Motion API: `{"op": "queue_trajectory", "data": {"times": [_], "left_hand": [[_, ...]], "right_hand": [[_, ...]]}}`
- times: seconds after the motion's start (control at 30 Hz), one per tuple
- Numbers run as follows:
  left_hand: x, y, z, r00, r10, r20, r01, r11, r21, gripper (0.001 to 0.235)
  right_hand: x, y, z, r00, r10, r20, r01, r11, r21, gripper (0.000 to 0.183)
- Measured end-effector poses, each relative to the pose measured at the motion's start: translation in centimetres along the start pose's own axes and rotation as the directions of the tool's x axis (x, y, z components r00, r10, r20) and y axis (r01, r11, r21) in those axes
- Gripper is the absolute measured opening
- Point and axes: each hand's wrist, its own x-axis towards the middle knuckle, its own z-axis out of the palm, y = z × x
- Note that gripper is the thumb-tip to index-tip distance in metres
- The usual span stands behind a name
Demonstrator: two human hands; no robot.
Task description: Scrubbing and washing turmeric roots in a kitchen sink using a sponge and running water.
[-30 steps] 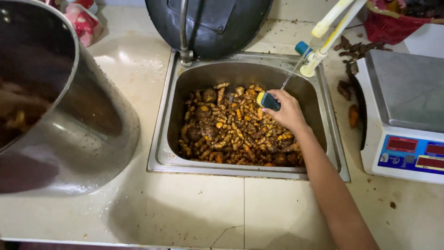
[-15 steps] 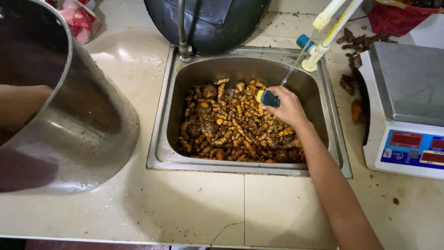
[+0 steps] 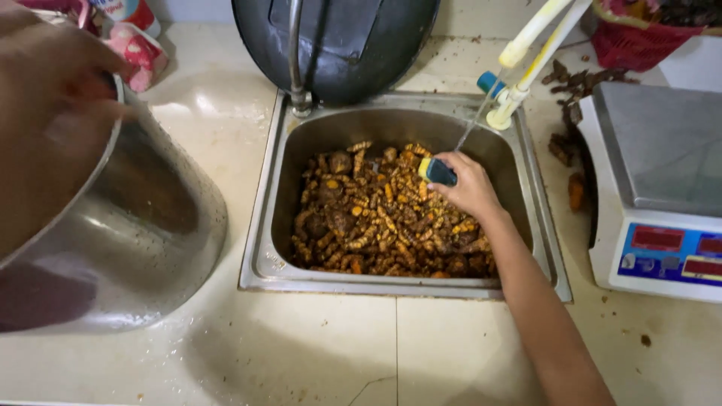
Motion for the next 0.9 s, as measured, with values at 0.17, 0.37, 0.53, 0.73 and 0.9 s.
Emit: {"op": "queue_trajectory", "data": {"times": [0.17, 0.37, 0.53, 0.73, 0.9], "left_hand": [[0.4, 9.5, 1.0, 0.979, 0.108, 0.171, -0.126, 0.987, 0.098, 0.028], [0.1, 12.2, 13.7, 0.924, 0.238, 0.300, -0.203, 0.969, -0.142, 0.013], [1.4, 13.7, 24.2, 0.895, 0.271, 0.353, -0.190, 0.950, -0.249, 0.024], [2.2, 15.2, 33.3, 0.758, 0.215, 0.616, 0.098, 0.896, -0.433, 0.021], [2.1, 16.4, 40.2, 0.680, 0.216, 0.700, 0.323, 0.769, -0.552, 0.016]], "right_hand": [[0.2, 1.1, 0.4, 0.998, -0.052, -0.039, 0.052, 0.998, -0.020, 0.056], [0.2, 2.5, 0.9, 0.991, -0.096, -0.096, 0.097, 0.995, 0.007, 0.060], [0.3, 2.6, 0.9, 0.977, -0.148, -0.155, 0.158, 0.986, 0.055, 0.060], [0.3, 2.2, 0.8, 0.991, -0.084, -0.107, 0.083, 0.996, -0.017, 0.062], [0.2, 0.3, 0.3, 0.999, -0.047, -0.024, 0.046, 0.997, -0.055, 0.056]]}}
